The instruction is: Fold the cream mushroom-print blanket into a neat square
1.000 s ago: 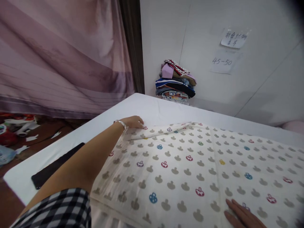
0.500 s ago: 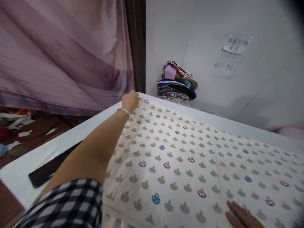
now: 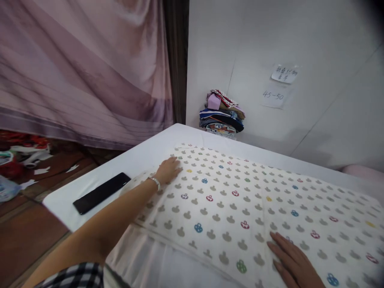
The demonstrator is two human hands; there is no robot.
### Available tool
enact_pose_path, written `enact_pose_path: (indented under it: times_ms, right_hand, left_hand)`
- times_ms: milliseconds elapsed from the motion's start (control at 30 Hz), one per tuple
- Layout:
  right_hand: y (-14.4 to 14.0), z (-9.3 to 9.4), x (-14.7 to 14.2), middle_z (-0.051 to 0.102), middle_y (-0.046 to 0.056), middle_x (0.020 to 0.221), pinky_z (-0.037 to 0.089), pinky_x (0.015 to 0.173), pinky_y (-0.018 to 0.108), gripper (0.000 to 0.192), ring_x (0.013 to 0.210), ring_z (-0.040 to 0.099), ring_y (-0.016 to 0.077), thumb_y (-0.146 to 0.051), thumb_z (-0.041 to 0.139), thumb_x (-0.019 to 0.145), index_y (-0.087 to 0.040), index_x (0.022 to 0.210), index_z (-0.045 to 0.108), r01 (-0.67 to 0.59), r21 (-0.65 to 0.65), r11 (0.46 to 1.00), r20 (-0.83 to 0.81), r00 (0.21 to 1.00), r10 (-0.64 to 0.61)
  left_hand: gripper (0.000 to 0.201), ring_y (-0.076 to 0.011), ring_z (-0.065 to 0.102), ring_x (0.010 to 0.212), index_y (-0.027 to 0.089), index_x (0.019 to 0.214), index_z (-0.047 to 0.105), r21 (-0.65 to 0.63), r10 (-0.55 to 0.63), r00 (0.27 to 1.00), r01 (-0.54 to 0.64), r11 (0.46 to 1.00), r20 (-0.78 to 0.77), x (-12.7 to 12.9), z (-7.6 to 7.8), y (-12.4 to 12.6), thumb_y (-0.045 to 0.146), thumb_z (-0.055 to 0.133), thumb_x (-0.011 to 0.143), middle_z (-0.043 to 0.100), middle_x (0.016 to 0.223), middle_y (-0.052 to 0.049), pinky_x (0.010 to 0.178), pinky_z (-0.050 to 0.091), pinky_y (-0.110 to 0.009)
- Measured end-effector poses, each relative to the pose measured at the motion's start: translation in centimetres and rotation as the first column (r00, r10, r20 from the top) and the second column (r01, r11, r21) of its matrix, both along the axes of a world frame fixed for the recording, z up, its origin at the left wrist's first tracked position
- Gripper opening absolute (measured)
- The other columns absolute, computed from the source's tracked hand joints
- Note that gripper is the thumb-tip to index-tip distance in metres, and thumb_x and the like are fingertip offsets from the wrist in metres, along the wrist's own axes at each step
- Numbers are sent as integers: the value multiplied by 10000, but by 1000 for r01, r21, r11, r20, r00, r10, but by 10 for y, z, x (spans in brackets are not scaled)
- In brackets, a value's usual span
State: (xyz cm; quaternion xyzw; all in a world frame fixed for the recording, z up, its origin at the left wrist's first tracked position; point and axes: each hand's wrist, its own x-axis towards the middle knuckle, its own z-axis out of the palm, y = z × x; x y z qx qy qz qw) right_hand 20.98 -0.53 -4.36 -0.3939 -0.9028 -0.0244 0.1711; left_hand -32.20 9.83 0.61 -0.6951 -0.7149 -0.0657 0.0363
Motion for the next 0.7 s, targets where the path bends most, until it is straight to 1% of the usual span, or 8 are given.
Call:
enact_pose_path:
  times_ms: [67, 200, 367, 500, 567, 600, 667, 700]
  right_hand:
    - [2, -6, 3, 408, -83, 1420, 530, 935, 468, 565, 1228, 486, 307, -412, 510, 826, -482, 1369, 368, 5, -24, 1000, -28, 1000, -6]
    - [6, -10, 5, 407, -40, 1433, 422, 1036, 475, 474, 1280, 432, 287, -426, 490, 863, -399, 1336, 467, -1, -108, 994, -37, 999, -3]
    - [-5, 9, 7, 415, -8, 1424, 382, 1055, 491, 445, 1313, 379, 300, -483, 461, 878, -344, 1294, 536, 28, -264, 964, -18, 999, -34]
    - [-29, 20, 36, 394, -15, 1435, 330, 1096, 476, 433, 1329, 354, 286, -478, 449, 890, -351, 1295, 534, 104, -335, 937, -9, 994, -113]
    - [-43, 22, 64, 409, -3, 1429, 311, 1106, 487, 429, 1330, 359, 282, -478, 447, 893, -330, 1282, 552, 172, -328, 929, -16, 982, -187]
    - [-50, 23, 80, 422, 9, 1423, 312, 1105, 492, 431, 1326, 369, 282, -479, 454, 890, -313, 1272, 564, 207, -315, 926, -25, 974, -227]
    - [-62, 23, 115, 453, 38, 1405, 325, 1098, 487, 436, 1312, 394, 280, -473, 477, 879, -279, 1255, 583, 272, -269, 924, -54, 953, -297]
    - [-68, 23, 131, 470, 50, 1393, 336, 1092, 479, 436, 1302, 411, 277, -466, 489, 872, -265, 1245, 592, 297, -242, 923, -68, 944, -322]
  left_hand:
    - [463, -261, 357, 1330, 148, 1278, 520, -11, 5, 1000, -5, 1000, 31, -2, -6, -37, 398, 398, 908, 419, 1422, -140, 1090, 290, -412]
    - [524, -266, 326, 1353, 159, 1329, 474, -50, 98, 991, -93, 994, 89, -11, -11, -100, 452, 372, 907, 406, 1437, -127, 1097, 279, -436]
    - [485, -252, 354, 1340, 168, 1288, 518, -30, 173, 980, -171, 985, 100, -11, -2, -161, 414, 378, 894, 446, 1409, -125, 1099, 280, -439]
    - [530, -254, 369, 1333, 168, 1268, 551, 39, 140, 975, -149, 988, 175, 9, -7, -197, 466, 348, 879, 463, 1395, -121, 1112, 256, -458]
    - [515, -259, 375, 1329, 267, 1232, 587, 103, 60, 972, -86, 991, 227, 16, -16, -209, 528, 427, 818, 477, 1387, -50, 1122, 239, -468]
    - [485, -252, 411, 1306, 339, 1197, 604, 146, -14, 965, -25, 989, 261, 17, -22, -213, 546, 485, 775, 492, 1373, 4, 1124, 249, -451]
    - [447, -222, 464, 1266, 536, 1161, 556, 252, -152, 930, 66, 965, 335, 16, -32, -216, 536, 576, 714, 498, 1332, 160, 1123, 273, -428]
    - [480, -211, 470, 1260, 630, 1141, 503, 270, -197, 908, 97, 958, 371, 14, -37, -215, 524, 609, 684, 475, 1315, 240, 1117, 291, -427]
